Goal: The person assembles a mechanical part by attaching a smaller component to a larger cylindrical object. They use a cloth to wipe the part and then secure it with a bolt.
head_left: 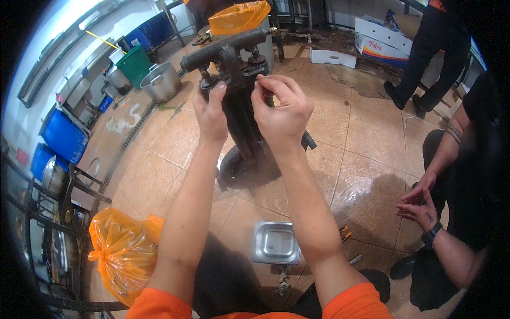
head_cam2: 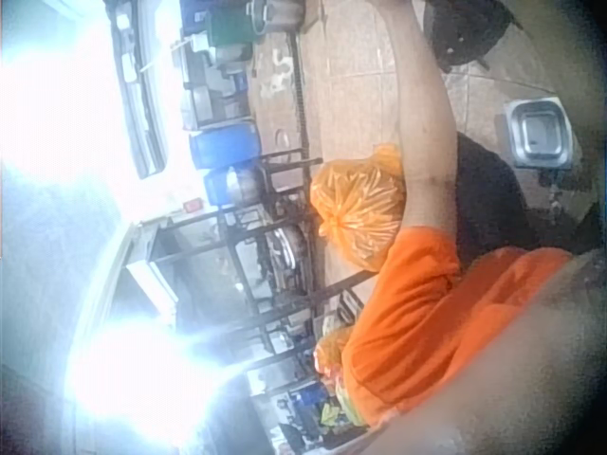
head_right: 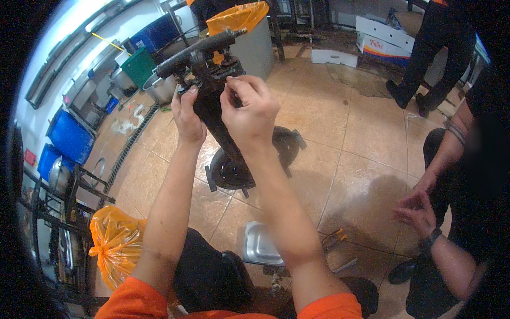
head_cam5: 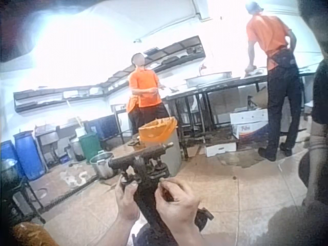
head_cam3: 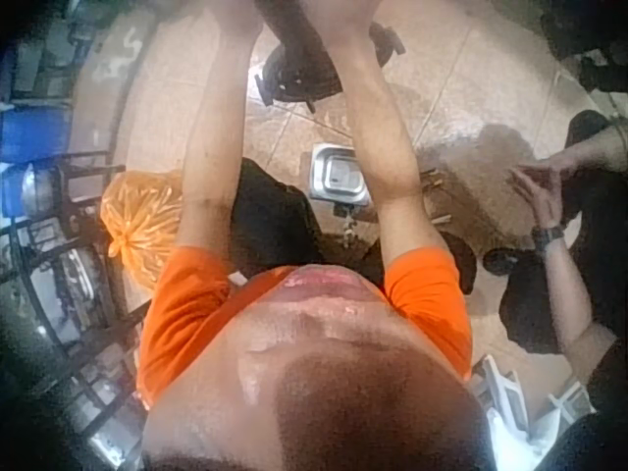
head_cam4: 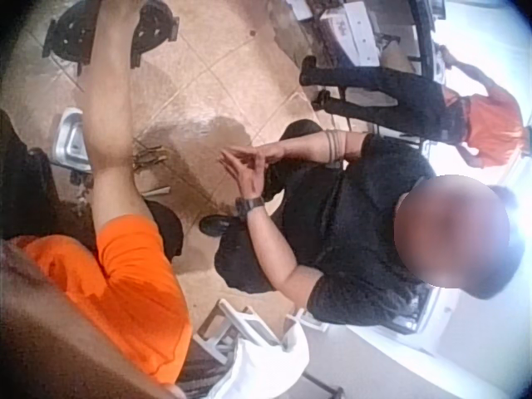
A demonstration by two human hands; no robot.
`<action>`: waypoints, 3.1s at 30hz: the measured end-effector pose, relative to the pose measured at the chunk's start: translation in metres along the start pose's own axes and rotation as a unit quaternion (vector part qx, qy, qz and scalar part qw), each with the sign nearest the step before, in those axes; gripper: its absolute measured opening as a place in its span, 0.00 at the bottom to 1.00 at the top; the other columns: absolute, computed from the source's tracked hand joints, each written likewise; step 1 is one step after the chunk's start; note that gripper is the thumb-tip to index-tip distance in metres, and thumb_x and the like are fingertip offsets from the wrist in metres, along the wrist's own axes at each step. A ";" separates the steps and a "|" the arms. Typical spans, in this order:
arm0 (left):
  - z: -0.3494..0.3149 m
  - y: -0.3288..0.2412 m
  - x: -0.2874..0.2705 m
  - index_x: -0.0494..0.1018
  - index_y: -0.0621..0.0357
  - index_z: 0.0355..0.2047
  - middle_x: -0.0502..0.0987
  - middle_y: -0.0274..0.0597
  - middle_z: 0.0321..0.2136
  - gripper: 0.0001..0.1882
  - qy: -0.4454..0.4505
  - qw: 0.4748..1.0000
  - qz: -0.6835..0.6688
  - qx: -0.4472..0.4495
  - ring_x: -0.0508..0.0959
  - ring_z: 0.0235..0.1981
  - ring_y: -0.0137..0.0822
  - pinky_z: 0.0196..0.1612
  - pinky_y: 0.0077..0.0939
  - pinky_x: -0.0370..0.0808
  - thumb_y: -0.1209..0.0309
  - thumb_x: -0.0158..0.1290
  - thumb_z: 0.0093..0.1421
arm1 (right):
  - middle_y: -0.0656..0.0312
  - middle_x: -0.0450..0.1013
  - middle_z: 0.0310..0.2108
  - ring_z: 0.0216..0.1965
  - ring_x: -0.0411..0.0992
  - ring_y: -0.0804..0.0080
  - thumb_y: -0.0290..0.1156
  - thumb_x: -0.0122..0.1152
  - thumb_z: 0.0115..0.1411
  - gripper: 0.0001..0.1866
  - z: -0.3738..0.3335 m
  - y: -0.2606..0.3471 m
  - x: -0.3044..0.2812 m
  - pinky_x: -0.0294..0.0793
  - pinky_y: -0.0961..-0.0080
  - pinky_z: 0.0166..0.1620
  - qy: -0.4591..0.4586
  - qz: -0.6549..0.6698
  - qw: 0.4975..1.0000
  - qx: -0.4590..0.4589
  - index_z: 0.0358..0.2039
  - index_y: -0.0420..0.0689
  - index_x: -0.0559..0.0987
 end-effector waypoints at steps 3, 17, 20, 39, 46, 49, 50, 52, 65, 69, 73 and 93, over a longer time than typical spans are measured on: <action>0.002 0.000 0.001 0.69 0.63 0.47 0.75 0.39 0.40 0.15 0.016 1.000 -0.017 0.008 0.75 0.42 0.31 0.48 0.26 0.71 0.71 0.50 0.61 | 0.55 0.78 0.30 0.28 0.78 0.70 0.18 0.68 0.49 0.07 -0.001 0.009 0.003 0.77 0.78 0.33 0.016 -0.036 0.999 -0.023 0.31 0.37 0.83; 0.003 0.001 -0.004 0.71 0.63 0.41 0.73 0.33 0.34 0.10 -0.020 1.000 -0.017 0.013 0.70 0.36 0.24 0.42 0.20 0.68 0.71 0.53 0.61 | 0.55 0.78 0.29 0.27 0.78 0.68 0.19 0.68 0.51 0.07 0.001 0.000 0.006 0.76 0.77 0.31 0.014 -0.049 0.999 0.011 0.33 0.38 0.84; 0.004 0.001 -0.004 0.71 0.63 0.41 0.73 0.33 0.34 0.10 -0.018 1.000 -0.020 0.016 0.70 0.36 0.25 0.42 0.20 0.68 0.71 0.53 0.61 | 0.53 0.77 0.29 0.28 0.77 0.61 0.20 0.67 0.51 0.08 0.001 -0.001 0.007 0.76 0.72 0.32 0.005 -0.031 0.999 0.009 0.33 0.39 0.84; 0.006 0.002 -0.007 0.69 0.63 0.49 0.77 0.39 0.40 0.16 0.002 1.000 0.010 0.017 0.77 0.41 0.31 0.48 0.25 0.73 0.72 0.50 0.61 | 0.54 0.76 0.33 0.32 0.77 0.56 0.17 0.64 0.48 0.10 0.001 0.012 0.014 0.76 0.68 0.35 0.037 -0.034 0.997 -0.061 0.33 0.39 0.82; 0.005 0.004 -0.008 0.69 0.62 0.48 0.77 0.39 0.39 0.15 -0.005 1.000 -0.003 0.013 0.77 0.40 0.31 0.46 0.26 0.74 0.72 0.50 0.61 | 0.56 0.78 0.32 0.32 0.78 0.62 0.17 0.65 0.49 0.07 0.002 0.012 0.014 0.77 0.73 0.36 0.020 -0.043 0.998 -0.042 0.31 0.38 0.83; 0.005 0.002 -0.006 0.69 0.62 0.48 0.76 0.39 0.39 0.15 -0.003 1.000 -0.013 0.019 0.77 0.40 0.31 0.46 0.26 0.74 0.72 0.50 0.61 | 0.56 0.78 0.33 0.33 0.78 0.61 0.16 0.64 0.48 0.08 0.003 0.015 0.015 0.77 0.72 0.37 0.034 -0.055 0.996 -0.066 0.31 0.39 0.83; 0.006 0.002 -0.007 0.69 0.62 0.48 0.76 0.39 0.39 0.15 -0.003 1.000 -0.013 0.021 0.77 0.40 0.31 0.46 0.25 0.74 0.72 0.50 0.61 | 0.56 0.78 0.33 0.33 0.78 0.61 0.16 0.63 0.48 0.08 0.004 0.018 0.016 0.77 0.72 0.37 0.041 -0.062 0.994 -0.081 0.31 0.39 0.83; 0.006 0.003 -0.009 0.69 0.62 0.48 0.76 0.39 0.40 0.15 -0.001 1.000 -0.015 0.021 0.77 0.41 0.31 0.46 0.25 0.74 0.72 0.50 0.61 | 0.56 0.78 0.33 0.33 0.78 0.60 0.16 0.63 0.48 0.09 0.004 0.020 0.019 0.77 0.72 0.38 0.056 -0.076 0.991 -0.099 0.31 0.39 0.83; 0.006 0.004 -0.008 0.68 0.64 0.49 0.76 0.41 0.42 0.16 0.002 1.000 -0.007 0.010 0.77 0.42 0.33 0.48 0.28 0.75 0.72 0.50 0.61 | 0.56 0.77 0.33 0.34 0.76 0.58 0.16 0.63 0.48 0.07 0.007 0.006 0.014 0.76 0.68 0.38 0.030 -0.004 0.999 -0.012 0.30 0.39 0.80; 0.005 0.003 -0.008 0.71 0.65 0.42 0.75 0.35 0.36 0.11 -0.012 0.999 -0.038 0.010 0.72 0.37 0.26 0.43 0.21 0.70 0.72 0.53 0.61 | 0.55 0.76 0.32 0.34 0.77 0.57 0.16 0.64 0.49 0.07 0.008 0.001 0.011 0.76 0.67 0.37 0.024 0.001 1.000 -0.009 0.30 0.38 0.80; 0.003 0.000 -0.001 0.71 0.65 0.42 0.74 0.35 0.35 0.11 -0.005 0.999 -0.045 0.012 0.71 0.37 0.26 0.43 0.21 0.69 0.71 0.53 0.61 | 0.54 0.76 0.32 0.33 0.77 0.57 0.17 0.65 0.48 0.06 0.006 0.000 0.011 0.75 0.68 0.37 0.022 0.006 1.000 -0.019 0.29 0.38 0.80; 0.006 0.002 -0.010 0.69 0.64 0.49 0.76 0.40 0.42 0.17 -0.001 1.000 0.010 0.026 0.75 0.44 0.32 0.52 0.28 0.71 0.70 0.51 0.61 | 0.52 0.79 0.29 0.28 0.79 0.67 0.22 0.68 0.51 0.09 -0.001 -0.024 0.016 0.76 0.76 0.33 0.047 0.055 0.986 0.150 0.34 0.36 0.83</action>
Point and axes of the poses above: each hand's wrist, its own z-axis towards the middle knuckle, its own x-axis out of the palm, y = z × x, the point moved 8 cm from there along z, towards the middle knuckle
